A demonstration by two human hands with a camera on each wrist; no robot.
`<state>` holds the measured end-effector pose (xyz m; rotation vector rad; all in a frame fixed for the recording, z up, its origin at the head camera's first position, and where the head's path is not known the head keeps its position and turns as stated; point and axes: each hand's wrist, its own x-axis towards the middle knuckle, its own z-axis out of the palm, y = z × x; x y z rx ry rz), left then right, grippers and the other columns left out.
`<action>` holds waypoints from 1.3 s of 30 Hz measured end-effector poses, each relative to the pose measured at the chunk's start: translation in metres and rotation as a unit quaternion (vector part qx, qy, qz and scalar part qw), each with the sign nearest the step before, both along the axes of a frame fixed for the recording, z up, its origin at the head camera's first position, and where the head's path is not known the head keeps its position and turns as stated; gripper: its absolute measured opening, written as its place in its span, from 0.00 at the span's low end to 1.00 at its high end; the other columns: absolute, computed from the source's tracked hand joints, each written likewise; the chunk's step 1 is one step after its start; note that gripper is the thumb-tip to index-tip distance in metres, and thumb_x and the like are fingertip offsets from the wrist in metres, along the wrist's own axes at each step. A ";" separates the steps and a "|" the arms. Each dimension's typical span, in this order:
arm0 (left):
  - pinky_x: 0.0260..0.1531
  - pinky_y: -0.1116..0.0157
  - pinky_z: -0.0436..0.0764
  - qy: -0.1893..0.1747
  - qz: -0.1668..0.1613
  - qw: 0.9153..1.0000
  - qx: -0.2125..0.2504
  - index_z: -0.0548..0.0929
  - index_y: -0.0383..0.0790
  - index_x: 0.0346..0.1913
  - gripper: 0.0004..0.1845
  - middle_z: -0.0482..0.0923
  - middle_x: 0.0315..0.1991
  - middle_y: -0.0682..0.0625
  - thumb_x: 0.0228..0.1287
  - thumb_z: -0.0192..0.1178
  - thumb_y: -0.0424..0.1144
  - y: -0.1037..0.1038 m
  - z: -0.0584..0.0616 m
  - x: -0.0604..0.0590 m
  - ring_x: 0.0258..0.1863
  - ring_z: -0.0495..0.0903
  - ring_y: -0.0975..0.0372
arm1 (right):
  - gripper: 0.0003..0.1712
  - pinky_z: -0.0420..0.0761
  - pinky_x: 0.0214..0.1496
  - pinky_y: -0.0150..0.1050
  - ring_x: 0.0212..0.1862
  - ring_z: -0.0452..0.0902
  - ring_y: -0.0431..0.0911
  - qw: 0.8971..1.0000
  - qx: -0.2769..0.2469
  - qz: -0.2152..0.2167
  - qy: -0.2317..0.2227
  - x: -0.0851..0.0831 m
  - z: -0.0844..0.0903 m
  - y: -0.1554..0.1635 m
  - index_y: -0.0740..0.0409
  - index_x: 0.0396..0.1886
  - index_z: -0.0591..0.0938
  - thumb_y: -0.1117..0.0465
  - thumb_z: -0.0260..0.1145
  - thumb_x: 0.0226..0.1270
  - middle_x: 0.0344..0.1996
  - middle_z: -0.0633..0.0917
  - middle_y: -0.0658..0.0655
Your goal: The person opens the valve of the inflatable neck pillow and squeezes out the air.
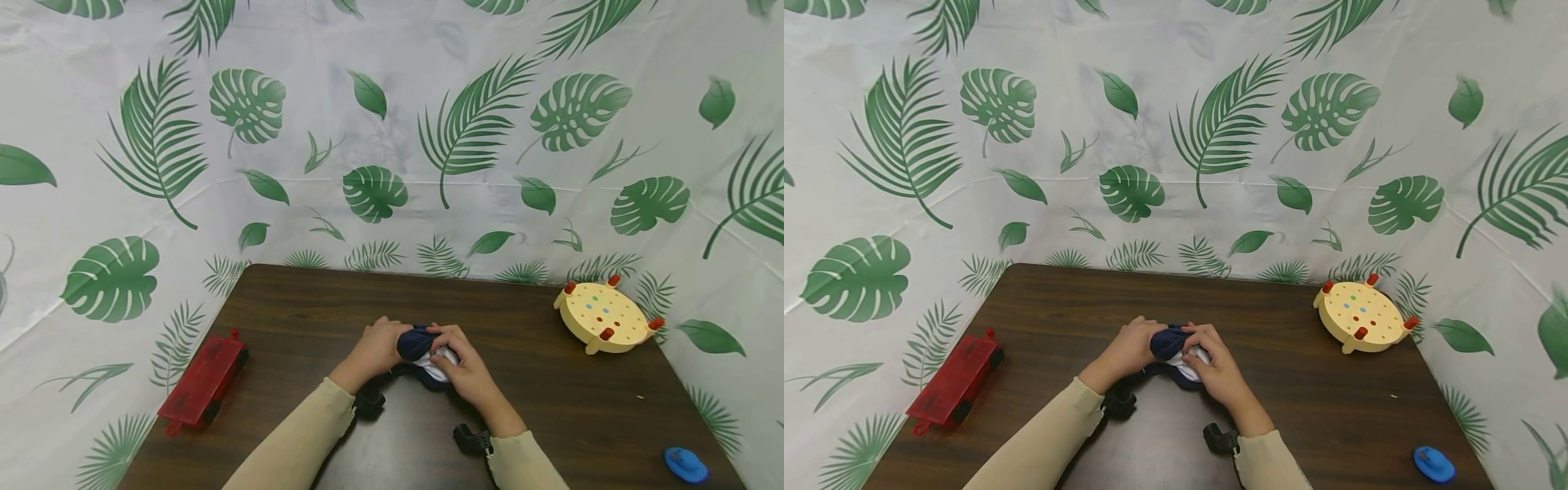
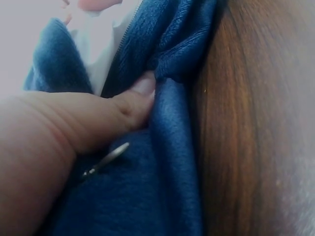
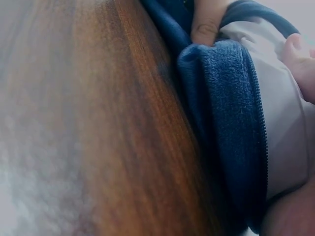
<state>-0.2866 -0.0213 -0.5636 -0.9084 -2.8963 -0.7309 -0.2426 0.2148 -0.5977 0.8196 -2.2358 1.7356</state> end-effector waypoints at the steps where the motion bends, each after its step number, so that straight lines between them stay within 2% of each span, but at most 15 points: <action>1: 0.41 0.49 0.79 0.000 0.000 1.000 0.000 0.91 0.55 0.54 0.14 0.91 0.49 0.53 0.68 0.75 0.49 0.000 0.000 0.000 0.39 0.76 0.59 | 0.11 0.63 0.82 0.27 0.79 0.71 0.66 1.000 0.001 0.001 -0.002 0.000 0.000 0.000 0.56 0.44 0.83 0.74 0.72 0.71 0.66 0.82 0.67; 8: 0.42 0.51 0.77 -0.007 -0.003 1.000 0.003 0.91 0.56 0.55 0.13 0.91 0.48 0.54 0.71 0.73 0.50 -0.001 0.000 0.000 0.39 0.74 0.59 | 0.10 0.63 0.79 0.26 0.77 0.72 0.65 1.000 0.011 0.002 0.001 -0.002 -0.001 0.000 0.55 0.44 0.83 0.73 0.72 0.71 0.66 0.82 0.67; 13: 0.45 0.46 0.79 -0.002 -0.007 1.000 -0.007 0.91 0.56 0.56 0.14 0.90 0.49 0.53 0.71 0.73 0.50 0.000 0.001 0.001 0.42 0.76 0.58 | 0.10 0.65 0.77 0.26 0.74 0.74 0.59 1.000 0.021 -0.004 -0.017 -0.001 0.001 0.002 0.52 0.43 0.83 0.71 0.72 0.72 0.65 0.83 0.63; 16: 0.49 0.42 0.78 0.007 -0.002 1.000 -0.022 0.89 0.57 0.59 0.18 0.88 0.50 0.52 0.69 0.75 0.52 0.001 0.003 0.003 0.46 0.76 0.56 | 0.11 0.66 0.76 0.26 0.74 0.74 0.59 1.000 0.018 -0.006 -0.014 0.000 0.004 0.002 0.52 0.44 0.84 0.72 0.72 0.73 0.66 0.83 0.64; 19: 0.53 0.42 0.73 0.010 0.013 0.999 -0.034 0.84 0.57 0.68 0.29 0.82 0.57 0.48 0.65 0.78 0.55 0.001 0.009 0.005 0.53 0.74 0.52 | 0.12 0.65 0.78 0.27 0.75 0.73 0.63 1.000 0.011 -0.013 0.007 0.000 0.007 0.002 0.54 0.44 0.84 0.74 0.72 0.71 0.66 0.82 0.67; 23: 0.65 0.38 0.69 -0.010 0.022 0.998 -0.059 0.68 0.57 0.83 0.51 0.70 0.73 0.42 0.59 0.81 0.61 -0.001 0.021 0.011 0.70 0.71 0.44 | 0.11 0.64 0.80 0.26 0.77 0.71 0.69 0.999 0.015 -0.041 0.016 0.000 0.010 0.000 0.54 0.44 0.85 0.74 0.73 0.70 0.66 0.84 0.66; 26: 0.75 0.30 0.62 -0.049 0.007 0.995 -0.082 0.54 0.59 0.89 0.63 0.59 0.84 0.38 0.57 0.81 0.65 -0.002 0.028 0.018 0.81 0.63 0.39 | 0.10 0.64 0.80 0.24 0.79 0.70 0.69 0.997 0.028 -0.065 0.002 0.001 0.011 -0.001 0.51 0.43 0.86 0.71 0.74 0.71 0.66 0.85 0.63; 29: 0.77 0.23 0.55 -0.086 -0.011 0.993 -0.079 0.47 0.63 0.91 0.71 0.49 0.89 0.36 0.51 0.83 0.67 -0.001 0.026 0.021 0.87 0.52 0.34 | 0.10 0.62 0.79 0.22 0.81 0.69 0.68 0.996 0.038 -0.074 -0.018 0.000 0.008 -0.002 0.51 0.43 0.85 0.70 0.74 0.72 0.69 0.84 0.63; 31: 0.75 0.21 0.56 -0.093 -0.019 0.993 -0.066 0.47 0.66 0.90 0.71 0.48 0.89 0.37 0.49 0.84 0.66 0.000 0.020 0.020 0.87 0.51 0.34 | 0.10 0.61 0.79 0.21 0.81 0.68 0.68 0.996 0.043 -0.070 -0.027 0.000 0.006 -0.001 0.52 0.44 0.84 0.70 0.73 0.72 0.70 0.83 0.63; 33: 0.72 0.22 0.61 -0.084 -0.026 0.995 -0.049 0.50 0.68 0.89 0.69 0.51 0.88 0.39 0.50 0.85 0.63 0.000 0.014 0.017 0.85 0.55 0.35 | 0.10 0.60 0.79 0.20 0.82 0.66 0.67 0.996 0.046 -0.065 -0.037 -0.001 0.004 -0.001 0.52 0.44 0.84 0.70 0.73 0.73 0.71 0.82 0.62; 36: 0.69 0.27 0.66 -0.072 -0.036 0.996 -0.031 0.57 0.70 0.87 0.62 0.58 0.86 0.43 0.54 0.85 0.59 -0.001 0.008 0.013 0.79 0.63 0.39 | 0.11 0.59 0.79 0.20 0.82 0.67 0.66 0.996 0.054 -0.061 -0.045 -0.002 0.004 0.000 0.50 0.45 0.83 0.69 0.73 0.72 0.70 0.83 0.60; 39: 0.64 0.32 0.68 -0.070 -0.040 0.997 -0.012 0.64 0.69 0.84 0.55 0.62 0.83 0.44 0.56 0.84 0.57 -0.002 0.004 0.010 0.75 0.66 0.42 | 0.12 0.60 0.78 0.20 0.82 0.67 0.65 0.995 0.064 -0.060 -0.054 -0.002 0.004 0.000 0.48 0.45 0.83 0.69 0.74 0.72 0.68 0.84 0.58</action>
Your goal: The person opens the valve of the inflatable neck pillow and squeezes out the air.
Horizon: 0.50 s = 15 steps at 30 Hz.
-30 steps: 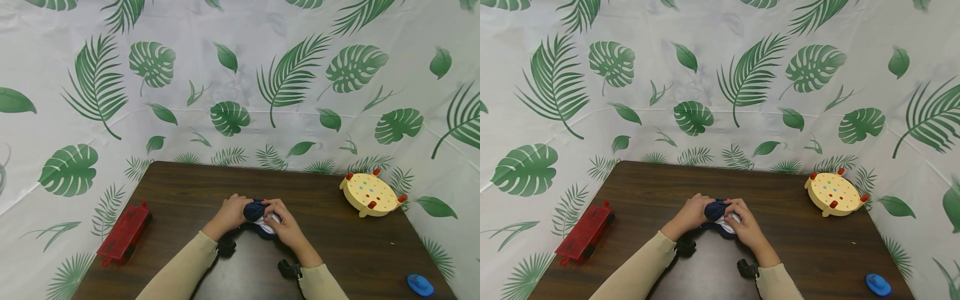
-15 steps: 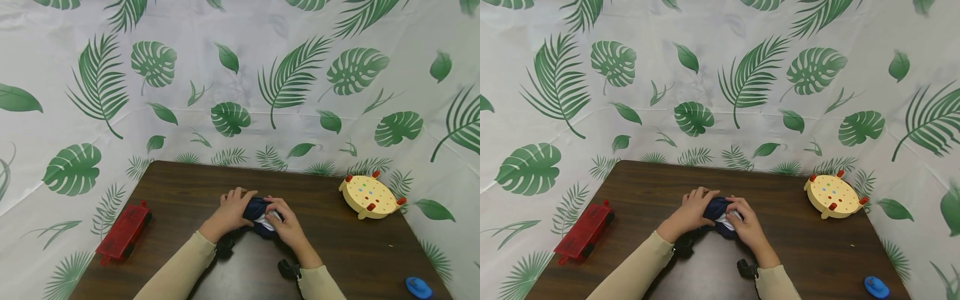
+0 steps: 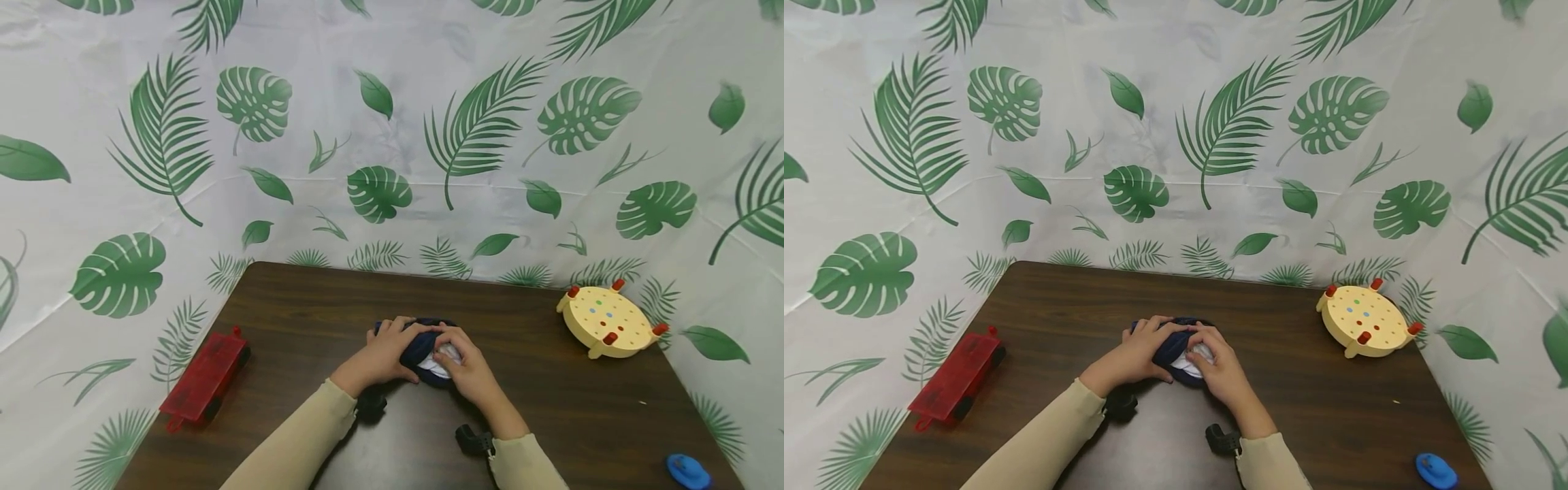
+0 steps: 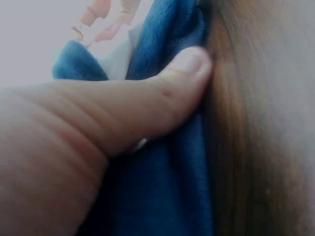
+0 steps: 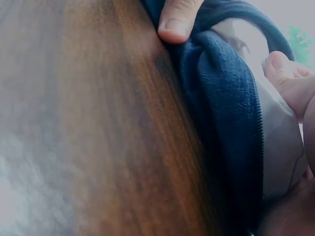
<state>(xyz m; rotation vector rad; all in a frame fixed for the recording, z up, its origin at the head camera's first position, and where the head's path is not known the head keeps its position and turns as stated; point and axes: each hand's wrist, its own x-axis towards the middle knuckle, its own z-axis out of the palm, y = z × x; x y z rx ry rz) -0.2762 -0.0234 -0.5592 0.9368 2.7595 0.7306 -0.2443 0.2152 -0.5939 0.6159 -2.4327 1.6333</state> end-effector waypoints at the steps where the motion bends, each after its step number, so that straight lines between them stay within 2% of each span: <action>1: 0.63 0.33 0.68 -0.001 0.001 1.000 0.005 0.66 0.69 0.83 0.53 0.63 0.83 0.45 0.56 0.84 0.57 0.000 -0.001 0.000 0.74 0.66 0.43 | 0.12 0.60 0.78 0.20 0.82 0.67 0.65 1.000 0.003 0.000 -0.003 0.000 0.000 0.000 0.48 0.45 0.83 0.68 0.74 0.72 0.67 0.84 0.57; 4: 0.59 0.36 0.69 0.003 0.005 1.000 0.020 0.73 0.66 0.76 0.45 0.67 0.80 0.45 0.56 0.84 0.55 0.001 -0.002 -0.001 0.72 0.68 0.44 | 0.11 0.59 0.78 0.20 0.83 0.67 0.65 1.000 0.006 0.004 -0.010 0.000 0.000 0.000 0.48 0.44 0.84 0.68 0.74 0.72 0.66 0.86 0.57; 8: 0.55 0.40 0.70 0.018 0.008 1.000 0.019 0.77 0.63 0.69 0.38 0.72 0.76 0.45 0.57 0.83 0.56 0.002 -0.004 -0.002 0.69 0.70 0.45 | 0.10 0.58 0.79 0.20 0.84 0.66 0.64 1.000 0.005 0.011 -0.020 0.001 0.000 0.000 0.47 0.44 0.84 0.66 0.74 0.72 0.65 0.87 0.55; 15: 0.52 0.42 0.70 0.024 0.006 1.000 -0.005 0.78 0.61 0.66 0.27 0.74 0.73 0.46 0.68 0.75 0.54 0.003 -0.004 -0.002 0.66 0.71 0.47 | 0.11 0.58 0.78 0.20 0.84 0.67 0.60 0.999 0.016 0.007 -0.040 0.002 0.000 0.000 0.44 0.44 0.84 0.67 0.74 0.73 0.63 0.88 0.52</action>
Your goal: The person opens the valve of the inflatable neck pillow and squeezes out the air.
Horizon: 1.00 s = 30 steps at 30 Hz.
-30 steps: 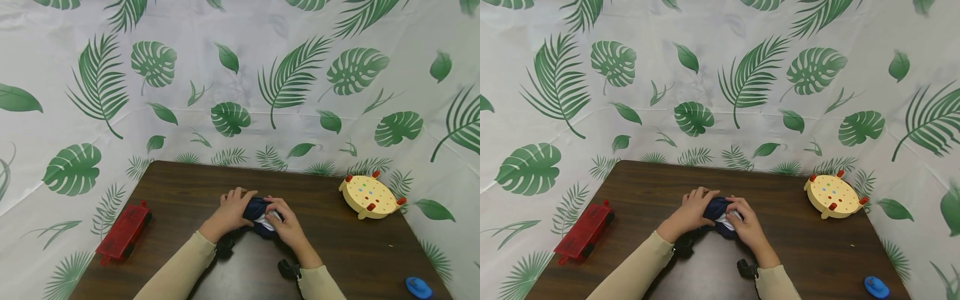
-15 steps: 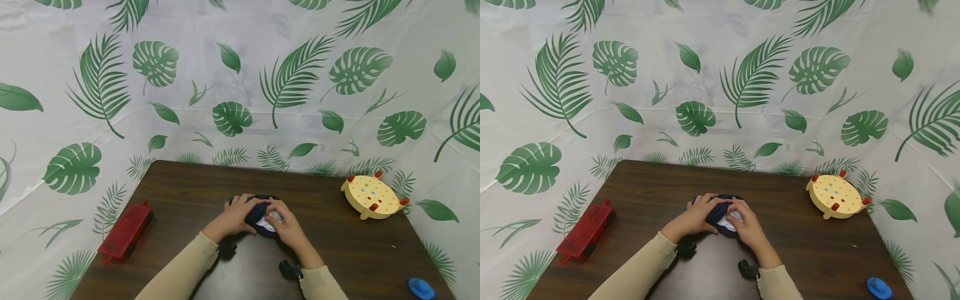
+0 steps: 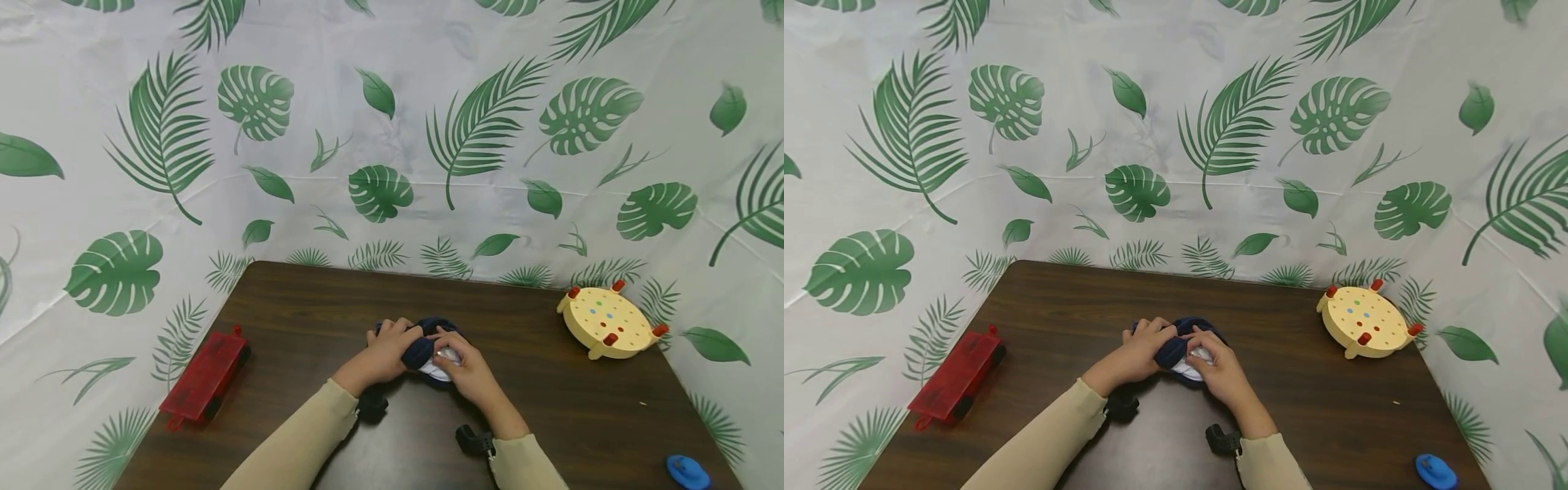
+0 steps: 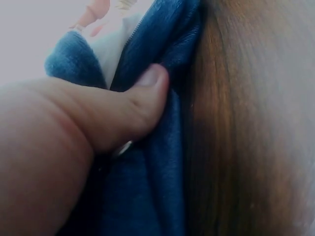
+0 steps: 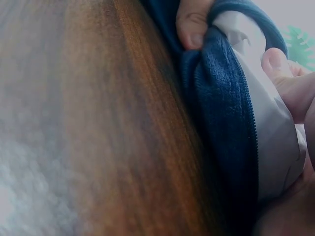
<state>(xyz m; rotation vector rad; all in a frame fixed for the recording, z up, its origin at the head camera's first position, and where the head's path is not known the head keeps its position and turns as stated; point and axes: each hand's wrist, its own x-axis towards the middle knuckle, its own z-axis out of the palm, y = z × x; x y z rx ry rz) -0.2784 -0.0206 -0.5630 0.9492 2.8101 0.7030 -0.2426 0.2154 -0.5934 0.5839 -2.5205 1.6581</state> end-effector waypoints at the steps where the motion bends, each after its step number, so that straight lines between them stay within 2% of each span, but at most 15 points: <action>1: 0.52 0.42 0.70 0.001 0.000 1.000 -0.001 0.78 0.61 0.66 0.25 0.75 0.72 0.46 0.70 0.74 0.53 0.000 0.000 0.000 0.66 0.71 0.47 | 0.11 0.59 0.78 0.20 0.83 0.68 0.60 1.000 0.002 -0.002 -0.001 0.000 0.000 0.000 0.45 0.44 0.85 0.67 0.74 0.73 0.63 0.88 0.52; 5: 0.51 0.42 0.70 0.006 -0.003 1.000 -0.004 0.78 0.59 0.64 0.23 0.76 0.70 0.47 0.71 0.74 0.50 0.001 0.000 0.000 0.63 0.72 0.48 | 0.10 0.61 0.76 0.21 0.81 0.71 0.61 1.000 0.005 -0.006 -0.004 -0.001 -0.001 0.000 0.47 0.45 0.86 0.67 0.74 0.73 0.65 0.88 0.56; 9: 0.53 0.42 0.68 -0.007 -0.006 1.000 -0.013 0.76 0.59 0.64 0.34 0.74 0.68 0.48 0.61 0.77 0.66 0.001 -0.002 0.001 0.63 0.70 0.50 | 0.09 0.63 0.75 0.22 0.79 0.73 0.61 1.000 0.009 -0.012 -0.015 -0.001 -0.001 0.000 0.47 0.46 0.87 0.66 0.75 0.73 0.68 0.86 0.58; 12: 0.54 0.42 0.64 -0.034 -0.008 0.999 -0.003 0.76 0.59 0.63 0.33 0.71 0.69 0.48 0.67 0.65 0.75 0.000 -0.002 0.002 0.64 0.67 0.49 | 0.09 0.62 0.76 0.24 0.80 0.73 0.60 1.000 0.012 -0.014 -0.023 -0.001 -0.002 0.001 0.47 0.46 0.86 0.66 0.73 0.74 0.68 0.86 0.57; 15: 0.54 0.43 0.61 -0.059 -0.010 0.998 0.017 0.76 0.61 0.59 0.23 0.70 0.70 0.47 0.81 0.49 0.72 -0.001 -0.002 0.001 0.67 0.66 0.46 | 0.07 0.62 0.77 0.25 0.81 0.72 0.61 1.000 0.006 -0.012 -0.023 -0.001 -0.004 0.001 0.49 0.45 0.86 0.66 0.72 0.76 0.67 0.87 0.57; 17: 0.53 0.44 0.60 -0.067 -0.013 0.997 0.025 0.75 0.61 0.54 0.19 0.69 0.70 0.47 0.84 0.46 0.68 -0.001 -0.002 0.000 0.68 0.66 0.46 | 0.06 0.62 0.78 0.25 0.81 0.71 0.61 1.000 -0.001 -0.009 -0.026 -0.002 -0.004 0.002 0.51 0.44 0.86 0.67 0.72 0.75 0.65 0.88 0.56; 22: 0.51 0.45 0.59 -0.065 -0.021 0.997 0.022 0.72 0.60 0.47 0.13 0.70 0.68 0.49 0.85 0.50 0.63 -0.001 -0.002 -0.001 0.65 0.66 0.49 | 0.05 0.62 0.77 0.25 0.79 0.74 0.59 0.999 0.002 -0.009 -0.033 -0.002 -0.002 0.002 0.54 0.43 0.86 0.67 0.72 0.74 0.63 0.89 0.54; 26: 0.51 0.44 0.60 -0.056 -0.026 0.998 0.013 0.73 0.60 0.48 0.11 0.71 0.65 0.50 0.84 0.54 0.60 0.000 -0.001 -0.001 0.61 0.66 0.52 | 0.07 0.67 0.76 0.29 0.76 0.79 0.58 0.999 0.013 -0.013 -0.031 0.000 -0.001 0.001 0.50 0.42 0.86 0.67 0.73 0.74 0.62 0.89 0.53; 30: 0.49 0.45 0.60 -0.048 -0.035 0.998 0.007 0.73 0.58 0.47 0.11 0.72 0.61 0.51 0.84 0.55 0.59 0.001 0.000 -0.001 0.57 0.66 0.54 | 0.10 0.74 0.72 0.33 0.67 0.83 0.52 0.999 0.022 -0.021 -0.027 0.001 -0.001 0.000 0.45 0.41 0.86 0.67 0.74 0.73 0.57 0.90 0.52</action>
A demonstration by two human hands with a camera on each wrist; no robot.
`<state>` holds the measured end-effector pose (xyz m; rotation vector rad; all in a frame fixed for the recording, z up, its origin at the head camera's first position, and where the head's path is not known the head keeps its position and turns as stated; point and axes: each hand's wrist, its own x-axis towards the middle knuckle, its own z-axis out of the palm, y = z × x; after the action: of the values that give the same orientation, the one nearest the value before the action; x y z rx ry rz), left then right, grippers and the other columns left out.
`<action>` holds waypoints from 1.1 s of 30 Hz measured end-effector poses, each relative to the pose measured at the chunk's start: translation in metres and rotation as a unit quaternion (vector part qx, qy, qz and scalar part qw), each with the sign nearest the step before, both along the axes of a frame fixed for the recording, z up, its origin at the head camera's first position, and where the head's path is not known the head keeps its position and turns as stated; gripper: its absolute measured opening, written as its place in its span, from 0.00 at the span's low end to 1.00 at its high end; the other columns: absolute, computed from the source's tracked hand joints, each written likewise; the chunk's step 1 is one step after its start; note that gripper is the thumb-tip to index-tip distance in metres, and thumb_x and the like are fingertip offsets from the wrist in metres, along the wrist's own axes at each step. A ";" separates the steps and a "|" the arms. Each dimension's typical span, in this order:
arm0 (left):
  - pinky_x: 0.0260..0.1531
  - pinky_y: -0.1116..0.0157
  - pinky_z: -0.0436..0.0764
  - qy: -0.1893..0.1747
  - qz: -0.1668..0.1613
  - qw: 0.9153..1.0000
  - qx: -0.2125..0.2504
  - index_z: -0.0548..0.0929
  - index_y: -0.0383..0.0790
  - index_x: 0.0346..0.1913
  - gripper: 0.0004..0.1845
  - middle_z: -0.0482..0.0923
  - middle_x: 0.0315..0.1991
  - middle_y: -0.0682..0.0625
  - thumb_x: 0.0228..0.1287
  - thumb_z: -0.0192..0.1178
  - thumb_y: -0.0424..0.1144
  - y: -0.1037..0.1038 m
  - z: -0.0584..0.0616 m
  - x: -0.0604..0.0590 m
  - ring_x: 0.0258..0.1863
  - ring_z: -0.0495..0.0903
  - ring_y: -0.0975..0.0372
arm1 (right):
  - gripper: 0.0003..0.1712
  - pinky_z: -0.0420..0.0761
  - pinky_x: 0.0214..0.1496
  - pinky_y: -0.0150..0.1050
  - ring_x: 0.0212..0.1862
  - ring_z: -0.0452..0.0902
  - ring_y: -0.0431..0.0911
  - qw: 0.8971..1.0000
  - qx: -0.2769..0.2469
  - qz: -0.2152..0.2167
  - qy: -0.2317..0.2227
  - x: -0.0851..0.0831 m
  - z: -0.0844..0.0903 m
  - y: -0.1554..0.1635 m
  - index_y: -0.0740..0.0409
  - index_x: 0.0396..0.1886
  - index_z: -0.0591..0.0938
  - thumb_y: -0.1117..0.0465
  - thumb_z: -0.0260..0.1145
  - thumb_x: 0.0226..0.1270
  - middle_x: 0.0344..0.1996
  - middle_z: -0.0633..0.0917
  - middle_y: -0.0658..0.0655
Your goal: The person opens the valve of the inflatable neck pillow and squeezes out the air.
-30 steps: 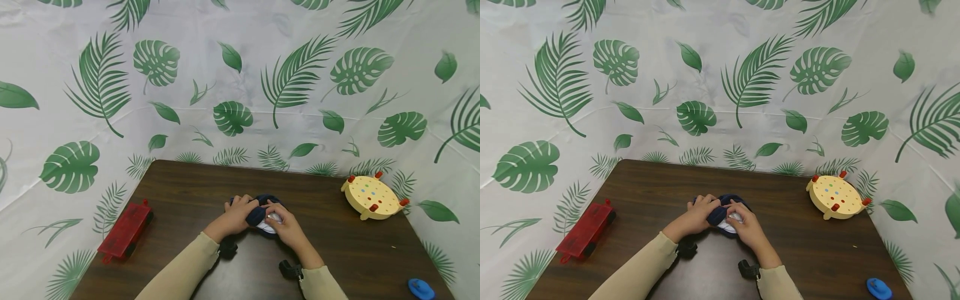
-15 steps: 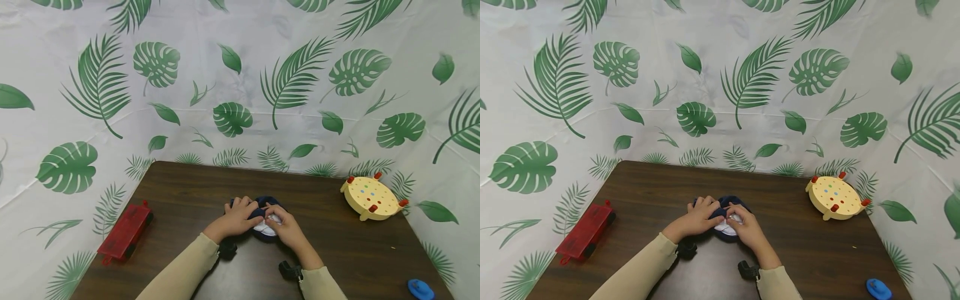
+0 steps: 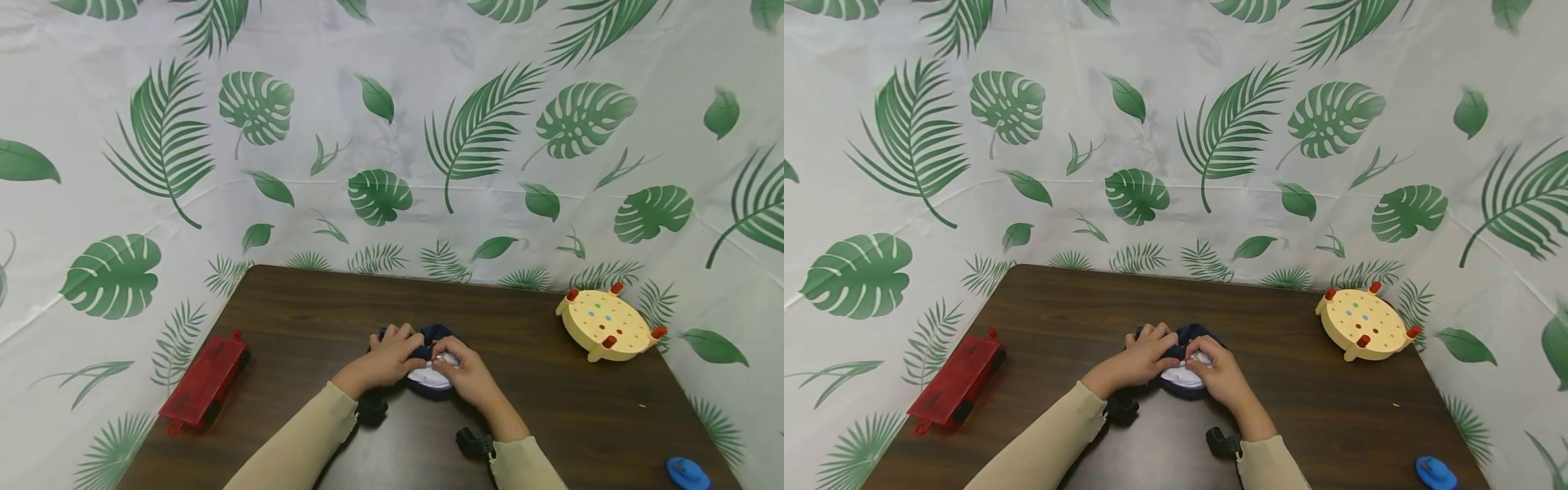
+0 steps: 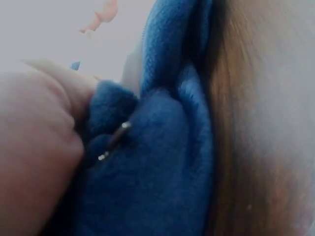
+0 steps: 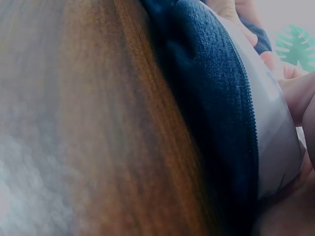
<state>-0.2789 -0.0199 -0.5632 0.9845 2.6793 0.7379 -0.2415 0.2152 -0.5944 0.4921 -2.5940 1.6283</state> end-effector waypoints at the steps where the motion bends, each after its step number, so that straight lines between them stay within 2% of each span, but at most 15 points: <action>1: 0.49 0.46 0.59 0.000 -0.002 1.000 0.001 0.72 0.57 0.47 0.11 0.71 0.59 0.52 0.84 0.56 0.58 0.000 0.000 0.000 0.56 0.65 0.55 | 0.11 0.75 0.71 0.34 0.65 0.83 0.49 1.000 0.003 -0.002 0.000 0.000 0.000 0.000 0.44 0.41 0.86 0.67 0.74 0.73 0.56 0.90 0.51; 6: 0.46 0.48 0.55 0.003 -0.011 1.000 0.007 0.70 0.55 0.43 0.12 0.68 0.51 0.54 0.84 0.57 0.56 0.000 0.001 0.000 0.50 0.63 0.56 | 0.11 0.76 0.70 0.35 0.62 0.82 0.43 1.000 0.007 -0.006 -0.003 0.000 0.001 -0.001 0.44 0.41 0.87 0.67 0.75 0.72 0.54 0.90 0.48; 13: 0.44 0.49 0.53 0.011 -0.025 0.999 0.029 0.69 0.54 0.40 0.13 0.64 0.44 0.55 0.82 0.59 0.53 -0.001 -0.001 -0.002 0.45 0.63 0.58 | 0.10 0.76 0.73 0.37 0.66 0.83 0.47 1.000 0.008 -0.005 -0.007 0.000 0.002 0.001 0.43 0.39 0.87 0.66 0.76 0.71 0.56 0.91 0.49; 19: 0.44 0.50 0.53 0.015 -0.027 0.999 0.042 0.70 0.55 0.40 0.13 0.64 0.43 0.56 0.83 0.57 0.55 -0.002 -0.007 -0.002 0.44 0.62 0.58 | 0.09 0.76 0.74 0.41 0.67 0.82 0.49 1.000 0.012 -0.007 -0.022 0.000 0.000 0.001 0.43 0.40 0.86 0.65 0.75 0.72 0.58 0.90 0.50; 30: 0.44 0.51 0.51 -0.006 -0.034 0.997 0.065 0.71 0.57 0.42 0.14 0.66 0.44 0.56 0.82 0.53 0.60 -0.005 -0.007 -0.004 0.43 0.62 0.58 | 0.07 0.71 0.77 0.36 0.73 0.80 0.52 0.999 -0.006 0.019 -0.031 0.000 0.001 0.006 0.47 0.41 0.86 0.66 0.72 0.75 0.62 0.89 0.50; 33: 0.45 0.50 0.52 -0.006 -0.026 0.998 0.061 0.71 0.57 0.43 0.13 0.67 0.45 0.55 0.83 0.53 0.60 -0.005 -0.007 -0.003 0.43 0.62 0.57 | 0.08 0.72 0.77 0.39 0.73 0.80 0.52 0.999 -0.011 0.014 -0.034 0.000 0.001 0.006 0.46 0.41 0.86 0.66 0.72 0.75 0.63 0.89 0.52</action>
<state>-0.2824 -0.0245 -0.5706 1.0710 2.6148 0.9023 -0.2419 0.2207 -0.5938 0.4829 -2.6263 1.7095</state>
